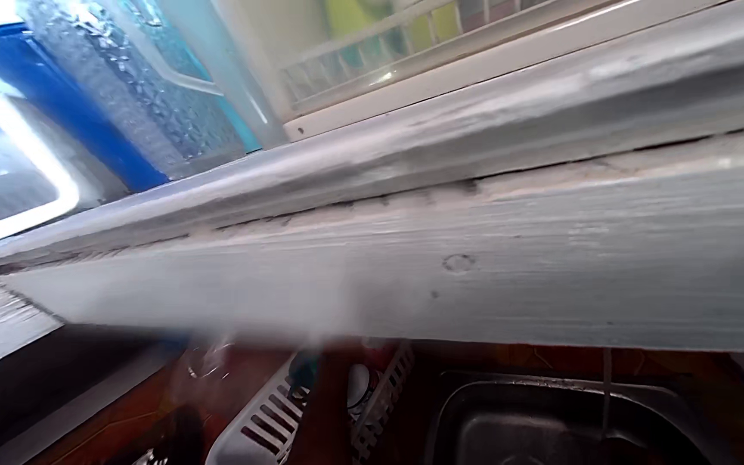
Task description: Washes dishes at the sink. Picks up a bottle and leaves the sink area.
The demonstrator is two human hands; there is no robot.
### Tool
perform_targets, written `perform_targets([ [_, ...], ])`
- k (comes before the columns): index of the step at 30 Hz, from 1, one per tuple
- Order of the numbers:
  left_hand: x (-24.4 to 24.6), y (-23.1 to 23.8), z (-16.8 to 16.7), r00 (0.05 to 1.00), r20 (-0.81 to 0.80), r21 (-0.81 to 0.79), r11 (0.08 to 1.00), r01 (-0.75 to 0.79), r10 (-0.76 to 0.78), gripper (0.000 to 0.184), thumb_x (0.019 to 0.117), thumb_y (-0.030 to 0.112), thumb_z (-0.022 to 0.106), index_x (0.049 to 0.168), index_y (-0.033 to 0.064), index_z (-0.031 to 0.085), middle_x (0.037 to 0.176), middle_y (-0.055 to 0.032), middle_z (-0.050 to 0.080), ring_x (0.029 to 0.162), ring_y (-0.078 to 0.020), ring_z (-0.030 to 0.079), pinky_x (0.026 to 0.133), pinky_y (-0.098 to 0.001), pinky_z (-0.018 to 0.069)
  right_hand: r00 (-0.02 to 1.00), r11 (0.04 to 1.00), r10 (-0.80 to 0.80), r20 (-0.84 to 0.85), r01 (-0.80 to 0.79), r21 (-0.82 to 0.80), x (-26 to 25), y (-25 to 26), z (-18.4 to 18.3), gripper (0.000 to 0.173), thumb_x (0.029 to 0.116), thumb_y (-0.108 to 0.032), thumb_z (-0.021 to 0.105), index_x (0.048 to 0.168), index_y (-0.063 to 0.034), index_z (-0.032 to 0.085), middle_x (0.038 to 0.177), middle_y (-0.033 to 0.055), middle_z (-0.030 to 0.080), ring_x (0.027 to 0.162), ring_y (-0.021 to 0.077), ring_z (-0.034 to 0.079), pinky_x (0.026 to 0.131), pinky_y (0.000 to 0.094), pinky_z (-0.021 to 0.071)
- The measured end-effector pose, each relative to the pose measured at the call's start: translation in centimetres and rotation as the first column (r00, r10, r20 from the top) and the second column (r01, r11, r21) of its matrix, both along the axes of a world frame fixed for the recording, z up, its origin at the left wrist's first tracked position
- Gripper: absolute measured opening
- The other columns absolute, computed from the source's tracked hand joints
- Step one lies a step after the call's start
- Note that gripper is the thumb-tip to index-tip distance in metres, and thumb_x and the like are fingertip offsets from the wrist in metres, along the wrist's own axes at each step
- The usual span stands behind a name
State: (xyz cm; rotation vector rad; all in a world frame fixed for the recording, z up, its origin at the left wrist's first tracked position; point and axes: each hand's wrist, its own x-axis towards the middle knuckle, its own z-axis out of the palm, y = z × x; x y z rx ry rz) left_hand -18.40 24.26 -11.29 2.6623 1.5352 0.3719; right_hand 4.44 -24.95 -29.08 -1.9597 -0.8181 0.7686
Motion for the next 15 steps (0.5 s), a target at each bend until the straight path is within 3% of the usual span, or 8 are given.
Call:
perform_targets([
  [4,0.0,-1.7,2.4,0.999,-0.006,-0.040,0.998,-0.039,0.038,0.071,0.1078,0.058,0.021,0.165,0.0163,0.021,0.170,-0.0203,0.012,0.157,-0.0443,0.008,0.120,-0.0736,0.0039,0.999,0.999,-0.040,0.014,0.039,0.023,0.7,-0.4,-0.4,0.031,0.1017,-0.015,0.062,0.124,0.0066,0.067,0.111,0.0247,0.071,0.102,0.0335,0.070,0.096,0.0491,0.0534],
  [7,0.5,-4.9,3.6,0.998,0.070,0.092,0.996,0.000,-0.006,0.072,0.1064,0.053,0.038,0.164,0.0115,0.024,0.168,-0.0280,0.009,0.154,-0.0529,0.005,0.118,-0.0738,0.0077,0.993,0.993,-0.115,-0.017,0.116,0.022,1.1,0.1,-0.9,0.025,0.1007,-0.016,0.064,0.116,0.0039,0.071,0.102,0.0205,0.072,0.091,0.0292,0.070,0.088,0.0490,0.0555],
  [9,1.2,-8.0,3.4,0.979,0.149,0.248,0.964,0.097,-0.137,0.065,0.1023,0.037,0.054,0.156,0.0027,0.039,0.162,-0.0326,0.026,0.151,-0.0544,0.019,0.119,-0.0693,0.0178,0.989,0.989,-0.148,-0.017,0.148,0.022,1.4,0.8,-1.4,0.023,0.1015,-0.018,0.063,0.111,0.0006,0.072,0.098,0.0171,0.072,0.087,0.0276,0.070,0.085,0.0496,0.0562],
  [11,2.0,-12.9,1.8,0.936,0.195,0.311,0.924,0.224,-0.293,0.051,0.0984,0.023,0.061,0.141,-0.0042,0.055,0.146,-0.0316,0.050,0.139,-0.0497,0.044,0.116,-0.0620,0.0336,0.984,0.984,-0.175,-0.034,0.176,0.033,1.4,1.6,-1.1,0.021,0.1025,-0.015,0.060,0.110,0.0009,0.072,0.098,0.0162,0.071,0.087,0.0261,0.068,0.085,0.0483,0.0554],
  [13,2.9,-18.4,-0.8,0.887,0.195,0.179,0.904,0.387,-0.419,0.042,0.0985,0.022,0.061,0.133,-0.0015,0.064,0.137,-0.0247,0.061,0.132,-0.0409,0.055,0.113,-0.0543,0.0414,0.974,0.973,-0.203,-0.095,0.212,0.091,1.5,2.6,-0.7,0.020,0.1027,-0.010,0.060,0.112,0.0030,0.071,0.099,0.0161,0.072,0.087,0.0229,0.069,0.084,0.0440,0.0572],
  [15,3.4,-22.9,-4.0,0.854,0.030,-0.175,0.838,0.516,-0.519,0.043,0.1051,0.029,0.051,0.141,0.0056,0.061,0.148,-0.0168,0.055,0.142,-0.0333,0.047,0.120,-0.0487,0.0340,0.952,0.954,-0.217,-0.217,0.254,0.162,1.4,3.3,-0.4,0.020,0.1025,-0.007,0.059,0.115,0.0053,0.068,0.100,0.0154,0.072,0.084,0.0193,0.070,0.079,0.0381,0.0600],
])
